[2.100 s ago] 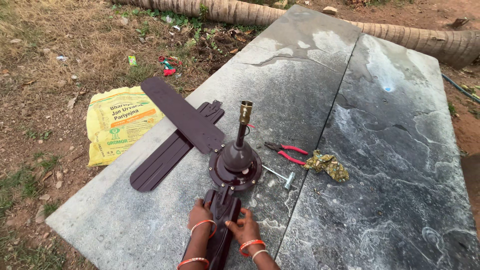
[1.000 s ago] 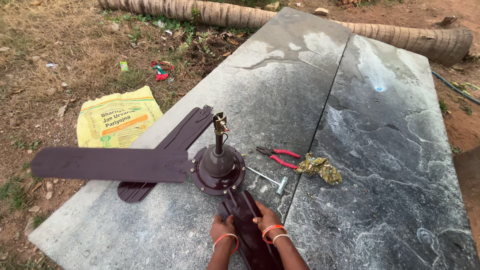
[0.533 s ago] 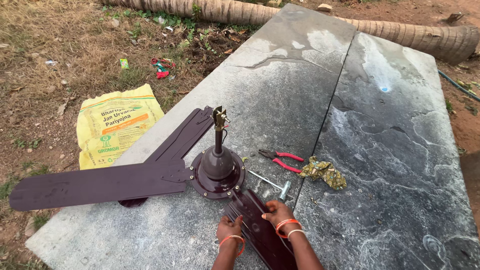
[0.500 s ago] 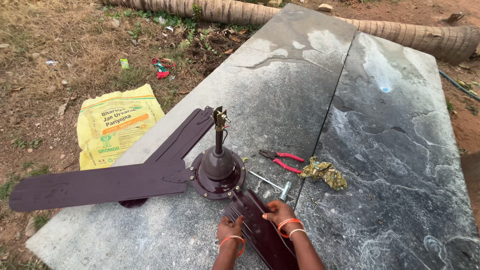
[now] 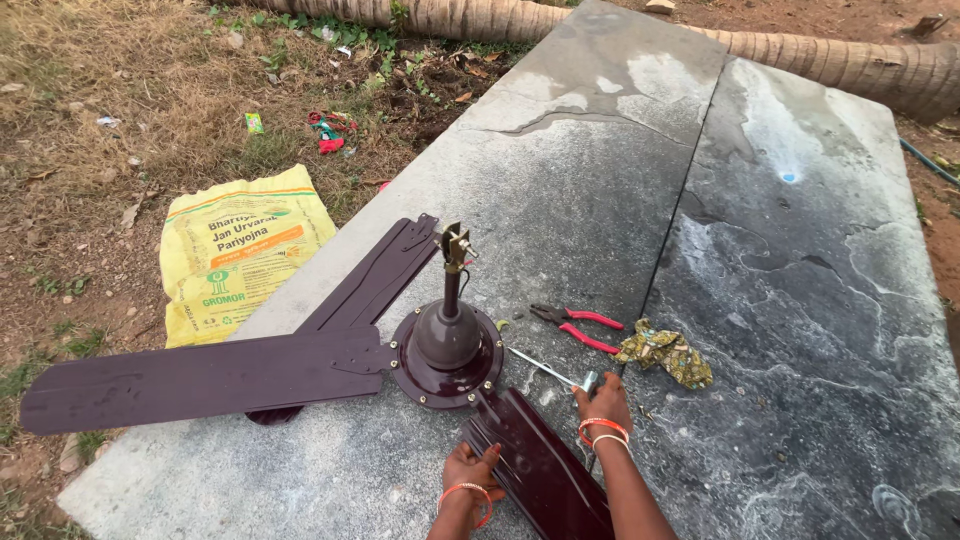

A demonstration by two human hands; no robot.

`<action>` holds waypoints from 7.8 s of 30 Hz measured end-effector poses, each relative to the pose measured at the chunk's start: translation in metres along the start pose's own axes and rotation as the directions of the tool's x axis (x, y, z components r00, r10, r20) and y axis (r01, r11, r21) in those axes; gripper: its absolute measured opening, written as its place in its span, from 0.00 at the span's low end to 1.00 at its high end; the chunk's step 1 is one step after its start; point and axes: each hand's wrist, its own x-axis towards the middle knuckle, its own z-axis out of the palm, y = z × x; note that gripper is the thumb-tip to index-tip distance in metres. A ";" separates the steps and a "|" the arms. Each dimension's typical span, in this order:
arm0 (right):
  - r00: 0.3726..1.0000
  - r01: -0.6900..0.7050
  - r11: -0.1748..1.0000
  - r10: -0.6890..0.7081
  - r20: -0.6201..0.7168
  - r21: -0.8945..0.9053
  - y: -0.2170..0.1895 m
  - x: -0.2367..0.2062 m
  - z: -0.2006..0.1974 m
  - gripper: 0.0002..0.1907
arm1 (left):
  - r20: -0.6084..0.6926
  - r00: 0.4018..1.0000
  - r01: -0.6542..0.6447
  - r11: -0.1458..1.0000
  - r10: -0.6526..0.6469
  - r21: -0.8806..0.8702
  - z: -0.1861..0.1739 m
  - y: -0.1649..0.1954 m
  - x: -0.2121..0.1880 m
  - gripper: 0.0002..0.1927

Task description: The person works on a ceiling fan lying on a stone slab outdoors. They use pliers and a hex key to loosen fasteners around the fan motor housing, then lift and reposition the blades and housing cover while unscrewing components one at a time.

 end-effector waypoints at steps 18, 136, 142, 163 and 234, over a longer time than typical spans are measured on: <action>0.989 -0.028 0.788 -0.068 0.132 0.615 0.007 0.011 -0.005 0.22 | 0.096 0.995 0.018 0.987 -0.034 0.162 -0.012 0.026 0.010 0.45; 0.564 0.807 0.569 -0.822 0.079 0.160 -0.102 -0.047 -0.051 0.37 | -0.057 0.998 0.022 0.989 -0.031 -0.149 0.014 0.050 0.019 0.22; 0.615 0.753 0.619 -0.783 0.094 0.221 -0.104 -0.053 -0.061 0.25 | -0.071 0.997 0.030 0.987 -0.042 -0.159 0.015 0.048 0.022 0.22; 0.557 0.770 0.552 -0.826 0.084 0.319 -0.104 -0.061 -0.074 0.28 | -0.042 0.997 0.056 0.987 -0.063 -0.154 0.013 0.047 0.024 0.20; 0.504 0.842 0.511 -0.860 0.086 0.175 -0.106 -0.074 -0.084 0.33 | -0.031 0.999 0.032 0.982 -0.038 -0.184 0.011 0.042 0.030 0.23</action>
